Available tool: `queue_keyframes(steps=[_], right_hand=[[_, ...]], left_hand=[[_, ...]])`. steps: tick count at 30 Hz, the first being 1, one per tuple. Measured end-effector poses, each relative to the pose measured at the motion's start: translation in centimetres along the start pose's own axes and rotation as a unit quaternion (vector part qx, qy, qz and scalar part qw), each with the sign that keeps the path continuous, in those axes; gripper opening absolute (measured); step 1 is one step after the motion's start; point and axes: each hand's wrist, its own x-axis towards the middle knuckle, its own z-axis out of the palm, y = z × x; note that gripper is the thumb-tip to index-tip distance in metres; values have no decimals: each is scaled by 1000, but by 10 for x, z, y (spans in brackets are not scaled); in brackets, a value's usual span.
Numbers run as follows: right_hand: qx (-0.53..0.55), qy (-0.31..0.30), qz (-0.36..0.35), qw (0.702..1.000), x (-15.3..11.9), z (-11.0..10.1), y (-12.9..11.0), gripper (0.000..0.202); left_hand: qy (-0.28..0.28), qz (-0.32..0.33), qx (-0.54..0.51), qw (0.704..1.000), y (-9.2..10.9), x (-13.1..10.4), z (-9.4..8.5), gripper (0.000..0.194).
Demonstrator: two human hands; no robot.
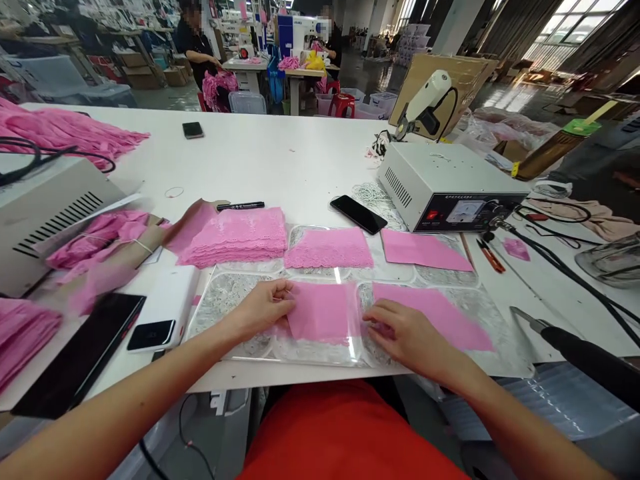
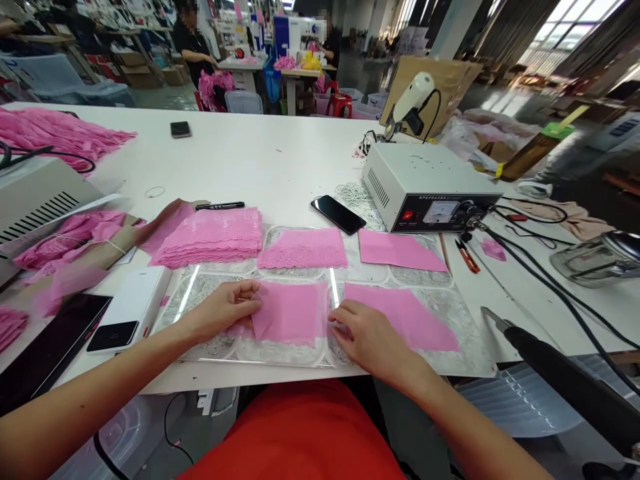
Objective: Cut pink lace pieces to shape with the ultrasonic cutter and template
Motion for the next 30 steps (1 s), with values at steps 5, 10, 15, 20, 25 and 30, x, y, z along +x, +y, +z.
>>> queue_keyframes(steps=[5,10,15,20,25,30], right_hand=[[-47,-45,-23,998,-3,9,-7,17],[-39,-26,-55,997,6,10,-13,19],[-20,-34,-76,996,7,15,-25,19],[-12,-17,-79,997,7,19,-25,14],[-20,34,-72,997,9,22,-20,16],[-43,26,-50,997,12,25,-22,15]], left_hand=[[34,29,95,995,4,3,-5,40],[39,50,168,984,8,1,-18,44],[47,68,269,960,5,-5,-30,46],[78,82,314,943,4,-9,-32,46],[94,109,410,901,1,-11,-30,51],[111,248,515,813,-13,-17,-35,56]])
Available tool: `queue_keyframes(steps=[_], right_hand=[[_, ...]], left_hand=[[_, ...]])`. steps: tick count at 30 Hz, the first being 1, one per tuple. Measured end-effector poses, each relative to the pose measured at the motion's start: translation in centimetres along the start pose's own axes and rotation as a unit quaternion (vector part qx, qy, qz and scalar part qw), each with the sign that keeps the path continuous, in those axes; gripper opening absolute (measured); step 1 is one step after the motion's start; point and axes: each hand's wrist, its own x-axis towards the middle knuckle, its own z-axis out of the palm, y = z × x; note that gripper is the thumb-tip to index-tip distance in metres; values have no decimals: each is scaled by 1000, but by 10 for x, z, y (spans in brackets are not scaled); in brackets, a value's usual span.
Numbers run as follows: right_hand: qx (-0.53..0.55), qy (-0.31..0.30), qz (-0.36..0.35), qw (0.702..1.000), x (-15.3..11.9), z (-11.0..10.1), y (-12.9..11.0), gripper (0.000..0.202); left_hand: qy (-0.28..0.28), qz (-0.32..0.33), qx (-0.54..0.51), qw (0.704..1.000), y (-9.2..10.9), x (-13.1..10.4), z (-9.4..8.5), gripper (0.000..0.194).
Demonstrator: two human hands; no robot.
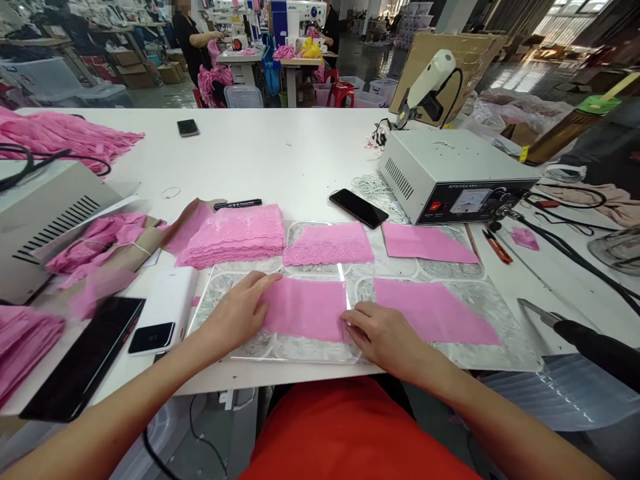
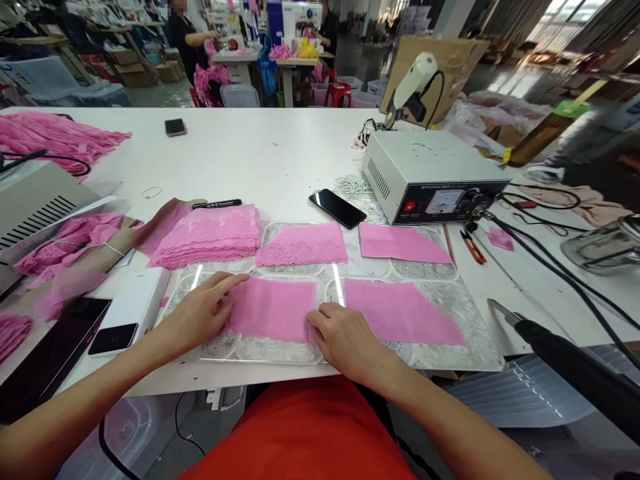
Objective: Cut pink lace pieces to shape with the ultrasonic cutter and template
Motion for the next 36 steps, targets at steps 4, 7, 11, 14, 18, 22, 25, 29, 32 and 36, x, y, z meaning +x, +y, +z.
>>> queue_keyframes(steps=[4,7,11,14,18,22,25,29,32,36], right_hand=[[21,44,33,998,-7,-8,14,17],[63,101,82,989,-25,-22,34,17],[96,147,106,979,-56,-32,49,16],[74,166,72,981,-71,-27,47,20],[23,183,58,981,-75,-17,43,22],[18,178,52,982,-75,-13,45,18],[28,187,52,981,-79,-12,49,17],[43,214,69,973,-87,-10,54,18],[46,229,79,969,-93,-8,57,20],[32,232,81,969,-95,-7,58,18]], left_hand=[[18,168,92,981,-9,-14,4,53],[42,232,100,967,-5,-18,7,47],[-12,305,63,950,25,-4,17,48],[-73,365,49,927,59,22,33,48],[-115,399,35,909,90,62,56,48],[-140,430,32,891,98,85,66,41],[-150,432,17,889,96,88,65,35],[-168,417,-8,893,95,87,62,36],[-181,424,-5,887,97,87,61,38],[-169,440,22,881,98,89,62,38]])
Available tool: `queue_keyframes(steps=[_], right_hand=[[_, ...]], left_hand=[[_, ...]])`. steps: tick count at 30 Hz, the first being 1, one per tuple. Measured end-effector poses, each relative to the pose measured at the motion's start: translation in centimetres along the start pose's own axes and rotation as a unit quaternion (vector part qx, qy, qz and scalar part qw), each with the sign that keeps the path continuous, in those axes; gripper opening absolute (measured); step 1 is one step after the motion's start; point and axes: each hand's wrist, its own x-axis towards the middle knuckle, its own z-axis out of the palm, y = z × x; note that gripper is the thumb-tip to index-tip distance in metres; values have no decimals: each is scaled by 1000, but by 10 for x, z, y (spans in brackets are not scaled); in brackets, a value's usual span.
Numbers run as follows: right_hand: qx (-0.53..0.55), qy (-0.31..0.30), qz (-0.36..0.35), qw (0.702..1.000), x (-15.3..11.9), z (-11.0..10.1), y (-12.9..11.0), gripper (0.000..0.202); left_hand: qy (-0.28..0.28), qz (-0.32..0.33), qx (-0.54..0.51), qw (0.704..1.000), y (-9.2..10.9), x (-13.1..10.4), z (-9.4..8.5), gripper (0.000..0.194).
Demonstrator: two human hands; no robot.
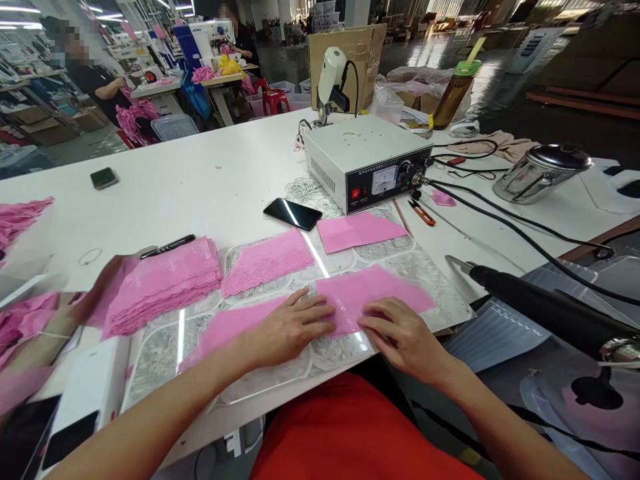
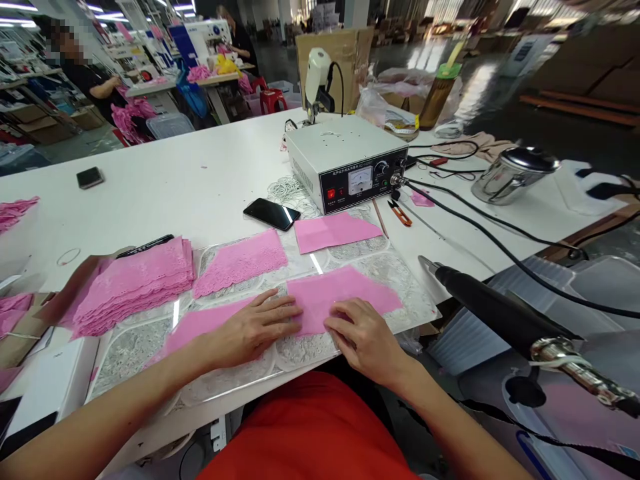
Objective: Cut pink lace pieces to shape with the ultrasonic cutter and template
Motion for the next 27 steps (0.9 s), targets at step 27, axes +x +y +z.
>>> queue_keyframes(steps=[27], right_hand=[[-133,188,169,958,-28,-27,52,18]], left_hand=[[13,62,220,973,-4,5,-3,67]])
